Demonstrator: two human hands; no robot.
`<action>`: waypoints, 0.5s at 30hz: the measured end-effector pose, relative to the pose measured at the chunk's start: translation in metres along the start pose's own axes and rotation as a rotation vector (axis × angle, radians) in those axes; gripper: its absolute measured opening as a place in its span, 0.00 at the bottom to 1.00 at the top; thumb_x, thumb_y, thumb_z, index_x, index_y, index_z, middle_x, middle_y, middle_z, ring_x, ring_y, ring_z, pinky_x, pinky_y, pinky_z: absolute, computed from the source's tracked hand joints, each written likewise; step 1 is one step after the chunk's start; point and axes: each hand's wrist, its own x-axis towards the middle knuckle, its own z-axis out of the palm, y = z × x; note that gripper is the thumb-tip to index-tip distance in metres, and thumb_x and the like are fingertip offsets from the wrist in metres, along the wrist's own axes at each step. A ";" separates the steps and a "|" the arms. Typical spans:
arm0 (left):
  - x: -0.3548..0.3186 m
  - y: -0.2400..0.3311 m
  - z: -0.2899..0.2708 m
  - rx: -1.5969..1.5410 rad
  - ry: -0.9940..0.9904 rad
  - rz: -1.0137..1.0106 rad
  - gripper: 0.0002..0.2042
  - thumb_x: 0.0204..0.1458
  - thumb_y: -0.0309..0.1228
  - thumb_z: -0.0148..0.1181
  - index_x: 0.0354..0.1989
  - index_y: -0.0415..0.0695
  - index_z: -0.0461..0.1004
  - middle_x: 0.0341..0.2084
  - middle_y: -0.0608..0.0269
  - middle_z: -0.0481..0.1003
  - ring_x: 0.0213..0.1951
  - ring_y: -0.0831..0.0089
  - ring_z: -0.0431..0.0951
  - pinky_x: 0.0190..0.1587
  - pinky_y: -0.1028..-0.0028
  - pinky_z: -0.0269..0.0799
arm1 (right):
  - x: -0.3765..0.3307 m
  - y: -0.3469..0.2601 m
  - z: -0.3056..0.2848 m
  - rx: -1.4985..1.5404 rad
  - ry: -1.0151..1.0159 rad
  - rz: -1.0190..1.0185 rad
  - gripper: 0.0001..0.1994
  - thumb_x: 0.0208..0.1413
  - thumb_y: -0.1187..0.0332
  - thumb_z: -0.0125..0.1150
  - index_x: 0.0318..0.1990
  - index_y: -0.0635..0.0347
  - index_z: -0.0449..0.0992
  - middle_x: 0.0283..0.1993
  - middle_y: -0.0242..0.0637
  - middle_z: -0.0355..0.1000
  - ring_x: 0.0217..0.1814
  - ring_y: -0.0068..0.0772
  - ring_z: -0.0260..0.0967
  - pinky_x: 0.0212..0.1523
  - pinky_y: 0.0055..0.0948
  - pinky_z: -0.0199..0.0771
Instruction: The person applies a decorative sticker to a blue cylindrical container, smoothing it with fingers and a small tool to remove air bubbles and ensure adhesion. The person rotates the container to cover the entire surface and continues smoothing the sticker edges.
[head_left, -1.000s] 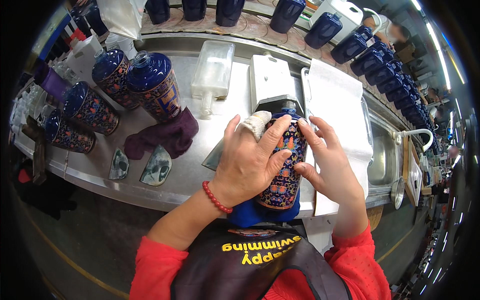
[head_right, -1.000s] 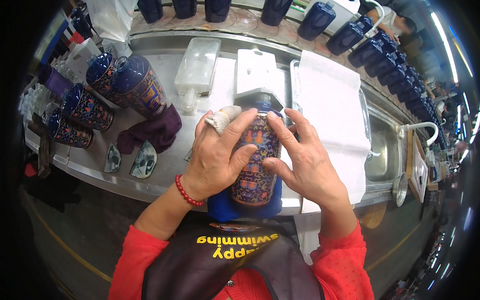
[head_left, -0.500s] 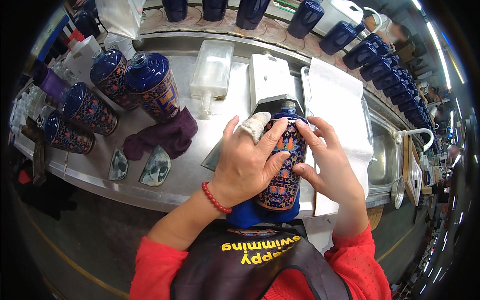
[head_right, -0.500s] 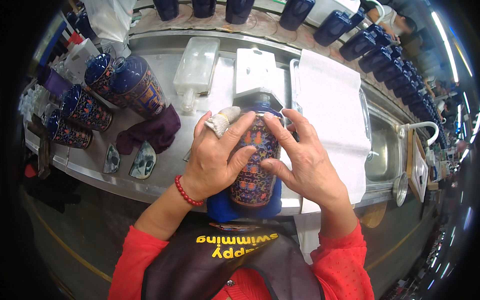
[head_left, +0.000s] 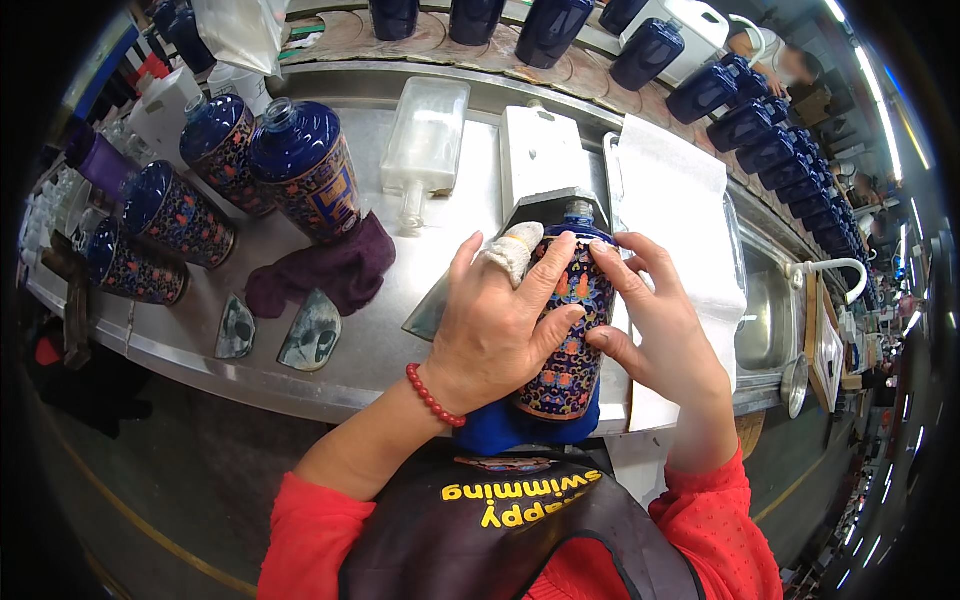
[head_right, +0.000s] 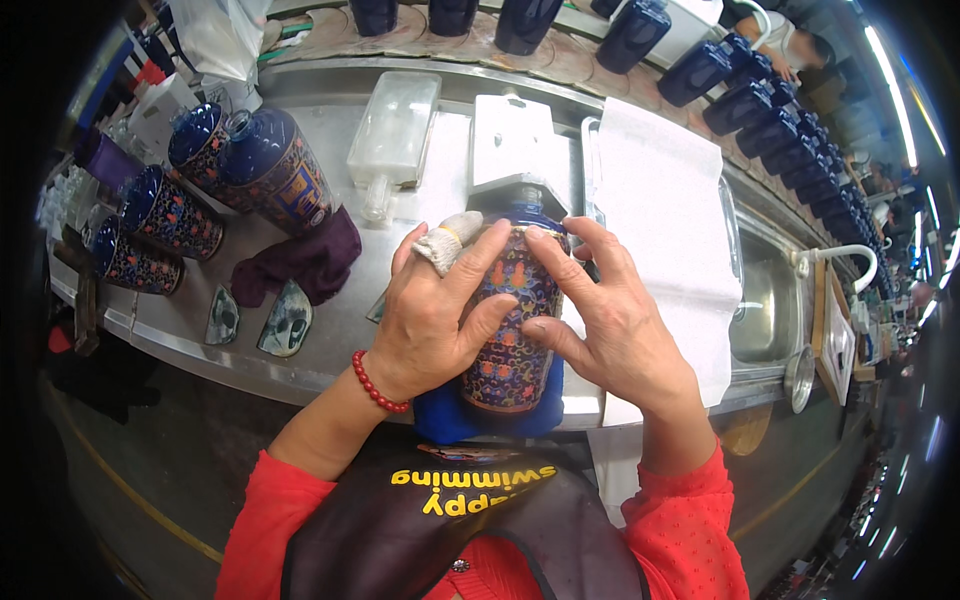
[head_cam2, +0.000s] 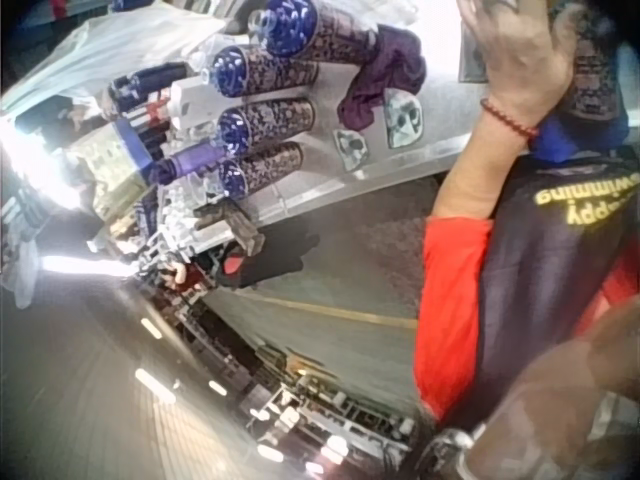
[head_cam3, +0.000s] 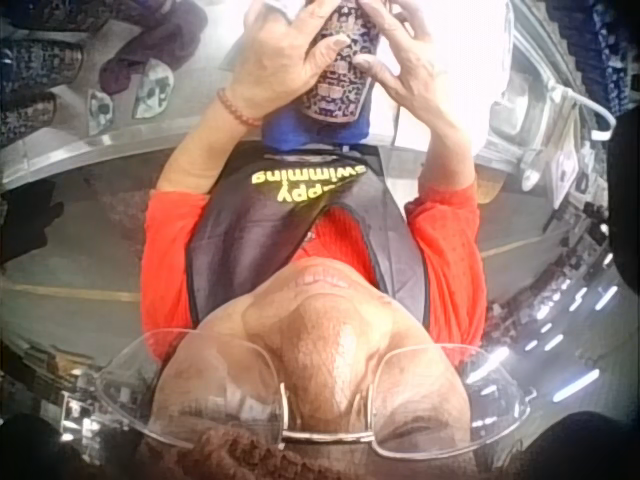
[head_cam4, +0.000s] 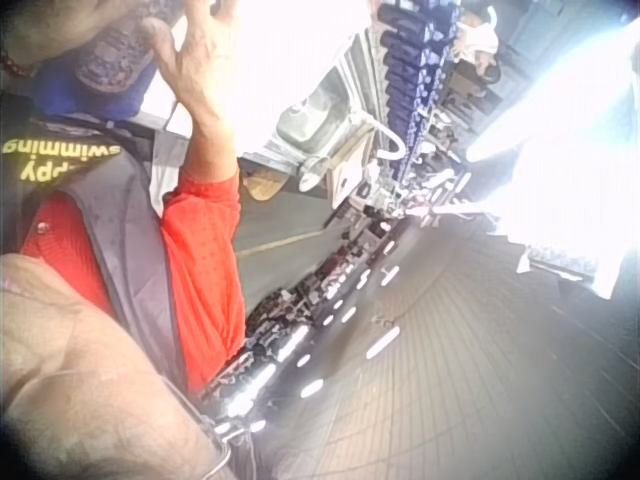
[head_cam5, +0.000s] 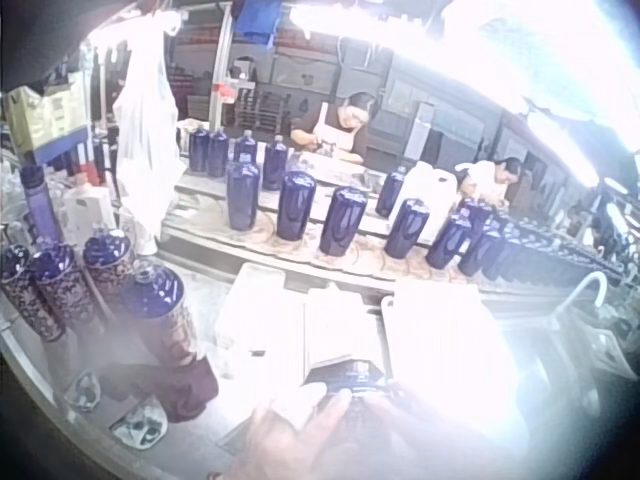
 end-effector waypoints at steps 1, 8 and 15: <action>0.000 0.001 0.000 0.007 -0.007 -0.002 0.29 0.63 0.43 0.61 0.68 0.40 0.68 0.54 0.47 0.77 0.56 0.49 0.76 0.67 0.45 0.57 | 0.000 0.000 0.000 -0.001 -0.003 0.001 0.38 0.50 0.61 0.76 0.70 0.54 0.69 0.67 0.56 0.61 0.56 0.52 0.69 0.60 0.45 0.74; 0.002 0.002 0.000 0.005 0.005 0.001 0.29 0.63 0.44 0.61 0.68 0.41 0.69 0.52 0.48 0.77 0.55 0.49 0.76 0.67 0.46 0.57 | 0.001 0.000 0.000 0.021 0.009 -0.005 0.38 0.50 0.61 0.76 0.70 0.54 0.69 0.67 0.56 0.61 0.57 0.52 0.69 0.59 0.45 0.74; 0.003 0.002 0.000 0.007 0.008 0.014 0.29 0.63 0.44 0.61 0.67 0.40 0.69 0.53 0.47 0.77 0.55 0.49 0.75 0.66 0.47 0.58 | 0.001 -0.001 -0.001 0.000 -0.005 0.000 0.38 0.50 0.61 0.77 0.70 0.54 0.69 0.67 0.55 0.61 0.57 0.52 0.69 0.60 0.45 0.74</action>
